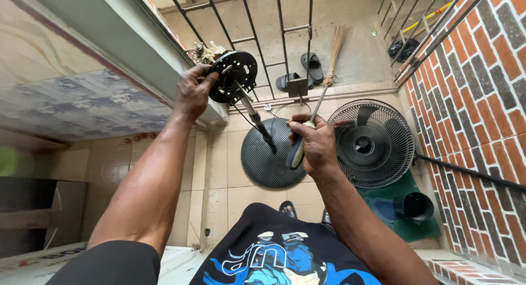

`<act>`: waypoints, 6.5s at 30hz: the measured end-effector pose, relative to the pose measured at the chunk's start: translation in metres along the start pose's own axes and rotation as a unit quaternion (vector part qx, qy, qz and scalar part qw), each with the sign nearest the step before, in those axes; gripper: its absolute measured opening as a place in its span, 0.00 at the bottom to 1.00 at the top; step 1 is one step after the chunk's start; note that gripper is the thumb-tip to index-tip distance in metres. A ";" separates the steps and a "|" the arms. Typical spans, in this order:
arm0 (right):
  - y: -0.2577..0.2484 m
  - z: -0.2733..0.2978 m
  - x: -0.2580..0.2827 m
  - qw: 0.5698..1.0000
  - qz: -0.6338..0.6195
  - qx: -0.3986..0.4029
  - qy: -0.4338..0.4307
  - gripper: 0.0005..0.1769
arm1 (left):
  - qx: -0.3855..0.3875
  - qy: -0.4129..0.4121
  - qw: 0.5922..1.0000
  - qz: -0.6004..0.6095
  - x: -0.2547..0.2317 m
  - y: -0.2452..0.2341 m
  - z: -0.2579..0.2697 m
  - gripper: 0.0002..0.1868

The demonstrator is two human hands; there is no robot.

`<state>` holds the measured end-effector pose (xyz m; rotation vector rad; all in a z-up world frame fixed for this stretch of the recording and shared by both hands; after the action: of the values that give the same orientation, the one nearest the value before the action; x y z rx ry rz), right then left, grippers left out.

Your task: The person disassembles a standing fan motor housing, removes the internal fan blade assembly, and then reassembles the motor housing onto the fan stand using a screwdriver. The person secures the housing with screws and adjusts the fan head.

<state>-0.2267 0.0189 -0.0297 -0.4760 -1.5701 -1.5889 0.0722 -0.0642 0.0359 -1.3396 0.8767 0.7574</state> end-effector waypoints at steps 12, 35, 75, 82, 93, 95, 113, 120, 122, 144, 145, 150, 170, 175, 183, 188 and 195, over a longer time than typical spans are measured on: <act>-0.036 0.033 -0.022 0.995 0.006 -0.064 0.077 0.11 | -0.055 0.051 0.997 -0.016 0.002 0.012 0.021 0.06; -0.075 0.102 -0.039 0.973 0.084 -0.167 0.138 0.12 | -0.106 0.092 0.982 0.128 0.030 0.054 0.080 0.09; -0.075 0.133 -0.039 0.942 0.272 -0.146 0.129 0.12 | 0.171 -0.343 0.728 0.568 0.044 0.299 0.191 0.19; -0.112 0.124 -0.012 0.923 0.290 -0.123 0.220 0.12 | 0.196 -0.384 0.741 0.515 0.046 0.353 0.174 0.14; -0.281 0.125 -0.018 0.919 0.258 -0.194 0.226 0.12 | 0.207 -0.432 0.741 0.470 0.071 0.479 0.139 0.13; -0.320 0.130 -0.029 0.910 0.239 -0.224 0.253 0.12 | 0.220 -0.433 0.750 0.449 0.086 0.494 0.133 0.13; -0.710 0.158 -0.230 0.696 0.479 -0.348 0.407 0.16 | 0.221 -0.536 0.745 0.331 0.255 0.595 0.065 0.13; -0.801 0.176 -0.313 0.621 0.564 -0.273 0.471 0.25 | 0.234 -0.547 0.701 0.393 0.328 0.639 0.089 0.15; -0.817 0.175 -0.326 0.615 0.567 -0.257 0.484 0.24 | 0.233 -0.557 0.692 0.396 0.344 0.645 0.103 0.15; -0.712 0.144 -0.308 0.769 0.467 -0.276 0.339 0.26 | 0.238 -0.498 0.720 0.421 0.412 0.672 0.177 0.12; -0.685 0.130 -0.298 0.790 0.444 -0.240 0.348 0.26 | 0.252 -0.484 0.727 0.417 0.407 0.672 0.174 0.12; -0.536 0.039 -0.256 0.821 0.393 -0.029 0.413 0.28 | 0.180 -0.480 0.843 0.165 0.361 0.628 0.159 0.24; -0.159 0.102 -0.004 0.862 0.401 0.248 0.187 0.35 | 0.030 0.027 0.709 0.704 0.006 0.283 0.155 0.40; -0.045 0.117 0.031 0.861 0.397 0.273 0.162 0.26 | 0.047 0.055 0.723 0.687 0.014 0.216 0.170 0.44; 0.046 0.127 0.025 0.917 0.319 0.190 0.148 0.15 | 0.052 0.071 0.690 0.719 0.069 0.140 0.187 0.52; 0.046 0.128 0.028 0.934 0.307 0.088 0.158 0.14 | 0.035 0.057 0.685 0.725 0.096 0.095 0.195 0.54; 0.051 0.126 0.030 0.963 0.250 0.006 0.098 0.15 | -0.011 0.084 0.672 0.736 0.129 0.045 0.174 0.55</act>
<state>-0.2404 0.1359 0.0435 -0.6310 -1.1896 -1.1965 0.1129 0.1098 -0.0946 -0.4225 2.1273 1.8556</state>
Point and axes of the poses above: each hand's wrist, its own z-axis away from the middle knuckle, its own y-axis out of the palm, x = y × z, the point moved 4 cm from there along -z, towards the middle knuckle, and after that the axes turned 14 degrees about x, right-handed, at the moved point
